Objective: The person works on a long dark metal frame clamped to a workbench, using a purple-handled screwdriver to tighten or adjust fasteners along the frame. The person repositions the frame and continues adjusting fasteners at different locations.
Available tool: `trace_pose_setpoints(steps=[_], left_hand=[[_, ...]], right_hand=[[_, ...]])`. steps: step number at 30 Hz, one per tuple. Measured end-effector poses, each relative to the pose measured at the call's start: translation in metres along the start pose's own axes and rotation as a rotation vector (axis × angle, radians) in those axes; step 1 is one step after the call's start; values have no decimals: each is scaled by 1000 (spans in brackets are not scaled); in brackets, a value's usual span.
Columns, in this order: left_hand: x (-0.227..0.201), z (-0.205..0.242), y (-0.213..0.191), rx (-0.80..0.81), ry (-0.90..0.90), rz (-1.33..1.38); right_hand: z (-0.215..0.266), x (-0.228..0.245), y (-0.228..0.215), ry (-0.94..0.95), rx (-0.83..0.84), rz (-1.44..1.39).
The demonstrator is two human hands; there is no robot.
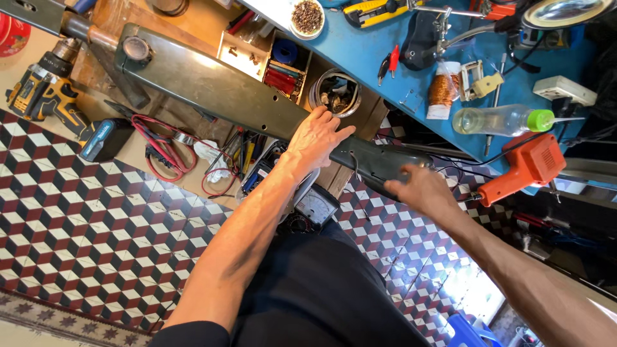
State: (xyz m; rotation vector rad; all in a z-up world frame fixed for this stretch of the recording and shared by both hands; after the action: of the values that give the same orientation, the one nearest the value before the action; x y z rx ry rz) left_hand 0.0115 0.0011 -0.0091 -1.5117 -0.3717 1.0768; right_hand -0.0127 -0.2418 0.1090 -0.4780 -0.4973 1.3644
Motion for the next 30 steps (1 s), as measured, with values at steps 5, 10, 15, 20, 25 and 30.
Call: trace_pose_setpoints(steps=[5, 10, 15, 20, 25, 30], left_hand=[[-2, 0, -2, -11, -3, -25], [-2, -1, 0, 27, -26, 14], [0, 0, 1, -4, -19, -14], [-4, -2, 0, 1, -15, -3], [-1, 0, 2, 29, -8, -62], [1, -2, 2, 35, -15, -45]], right_hand=[[16, -20, 4, -737, -236, 788], [-7, -30, 9, -587, -128, 620], [-26, -26, 20, 57, 99, -187], [-30, -20, 14, 357, 201, -595], [20, -22, 13, -339, -187, 354], [40, -23, 2, -722, -263, 618]])
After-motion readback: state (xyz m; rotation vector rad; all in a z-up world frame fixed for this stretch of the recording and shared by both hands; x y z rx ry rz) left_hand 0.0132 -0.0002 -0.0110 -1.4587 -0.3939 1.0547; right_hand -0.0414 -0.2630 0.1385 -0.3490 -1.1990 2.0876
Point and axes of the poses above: each hand's wrist, its own z-axis away from the middle knuckle, its own y-axis out of the palm, x = y × z, the point moved 1 cm from there along -z, towards the middle knuckle, and after that the axes turned 8 degrees about x, right-handed, at the moved point
